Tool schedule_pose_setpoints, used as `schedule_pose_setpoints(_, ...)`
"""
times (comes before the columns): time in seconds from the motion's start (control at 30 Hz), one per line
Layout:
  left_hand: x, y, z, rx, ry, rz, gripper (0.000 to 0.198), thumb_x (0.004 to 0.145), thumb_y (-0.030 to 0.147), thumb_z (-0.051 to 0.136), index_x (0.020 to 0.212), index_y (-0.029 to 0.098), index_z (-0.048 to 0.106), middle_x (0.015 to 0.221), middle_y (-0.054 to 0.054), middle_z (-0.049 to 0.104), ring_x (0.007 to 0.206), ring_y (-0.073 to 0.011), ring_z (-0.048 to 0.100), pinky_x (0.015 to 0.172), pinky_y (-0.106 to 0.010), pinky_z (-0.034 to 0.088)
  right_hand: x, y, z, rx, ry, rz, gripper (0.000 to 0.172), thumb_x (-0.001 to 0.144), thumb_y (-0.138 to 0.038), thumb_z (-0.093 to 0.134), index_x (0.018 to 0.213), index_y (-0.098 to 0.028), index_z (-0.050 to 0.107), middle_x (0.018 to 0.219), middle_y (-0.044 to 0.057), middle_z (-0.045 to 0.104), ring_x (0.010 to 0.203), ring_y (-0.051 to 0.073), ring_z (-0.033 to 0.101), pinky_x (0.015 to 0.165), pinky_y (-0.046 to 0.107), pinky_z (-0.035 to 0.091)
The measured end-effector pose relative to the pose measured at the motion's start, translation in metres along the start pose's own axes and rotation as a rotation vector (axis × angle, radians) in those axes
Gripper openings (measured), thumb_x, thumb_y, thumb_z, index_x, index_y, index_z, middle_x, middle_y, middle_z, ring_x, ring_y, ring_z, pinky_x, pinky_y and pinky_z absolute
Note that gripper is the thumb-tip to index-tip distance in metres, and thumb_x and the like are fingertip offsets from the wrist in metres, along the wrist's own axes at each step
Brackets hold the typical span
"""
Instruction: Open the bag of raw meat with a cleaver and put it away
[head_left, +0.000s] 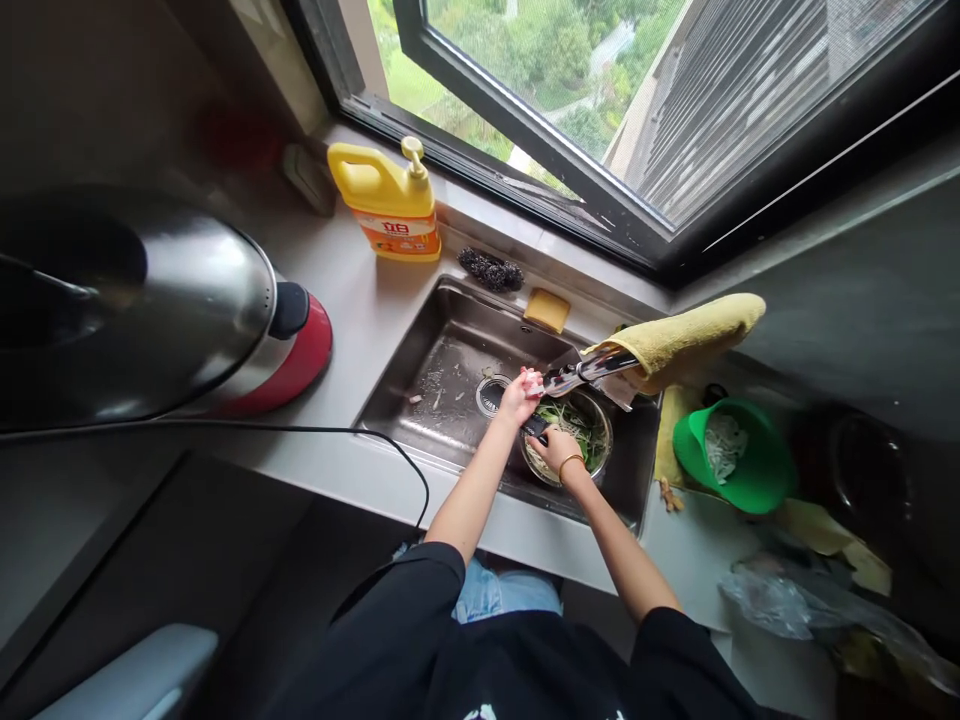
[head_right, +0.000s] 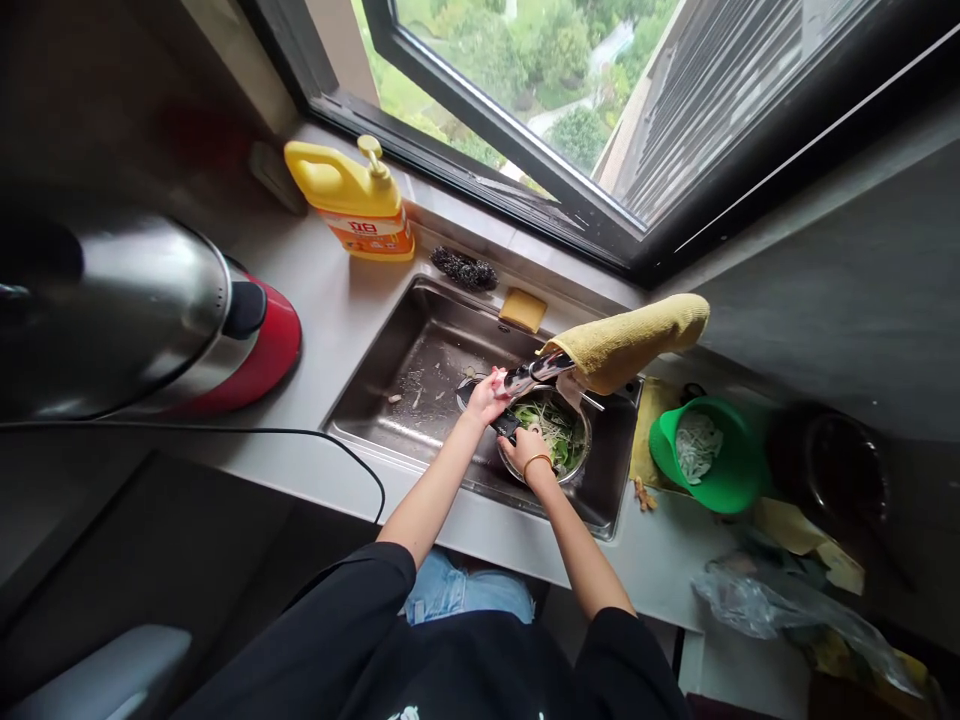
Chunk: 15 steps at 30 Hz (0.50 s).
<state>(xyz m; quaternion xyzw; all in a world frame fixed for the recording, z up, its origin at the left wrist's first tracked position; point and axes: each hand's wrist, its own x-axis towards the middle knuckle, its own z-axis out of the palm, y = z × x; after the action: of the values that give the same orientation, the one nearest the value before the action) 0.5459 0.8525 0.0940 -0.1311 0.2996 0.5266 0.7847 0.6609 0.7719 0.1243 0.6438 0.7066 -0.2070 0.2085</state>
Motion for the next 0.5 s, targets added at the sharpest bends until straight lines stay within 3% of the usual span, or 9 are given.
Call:
schedule_pose_setpoints(0.13, 0.000, -0.001, -0.005, -0.013, -0.012, -0.028, 0.022, 0.089, 0.035, 0.044, 0.081, 0.016, 0.053, 0.048, 0.006, 0.044, 0.033, -0.0044, 0.036, 0.035, -0.016, 0.026, -0.002, 0.003, -0.008, -0.078, 0.018, -0.016, 0.040, 0.087, -0.050, 0.043, 0.096, -0.016, 0.062, 0.093, 0.012, 0.067, 0.084, 0.021, 0.064, 0.069, 0.027, 0.043)
schedule_pose_setpoints(0.23, -0.003, 0.001, -0.010, 0.093, -0.047, -0.018, 0.029, 0.086, 0.042, 0.047, 0.084, 0.015, 0.057, 0.046, 0.007, 0.040, 0.033, -0.0049, 0.036, 0.034, -0.016, 0.026, -0.003, 0.006, -0.011, -0.116, 0.019, -0.041, 0.037, 0.087, -0.049, 0.045, 0.096, -0.018, 0.061, 0.094, 0.010, 0.067, 0.085, 0.021, 0.064, 0.070, 0.027, 0.043)
schedule_pose_setpoints(0.5, -0.008, 0.008, -0.013, 0.459, -0.050, 0.147, 0.017, 0.072, 0.021, 0.063, 0.086, 0.011, 0.063, 0.054, 0.003, 0.052, 0.041, -0.0041, 0.045, 0.040, -0.015, 0.030, -0.002, 0.001, -0.013, -0.154, 0.042, -0.063, 0.034, 0.088, -0.046, 0.044, 0.096, -0.018, 0.060, 0.097, 0.010, 0.067, 0.088, 0.020, 0.063, 0.072, 0.027, 0.044)
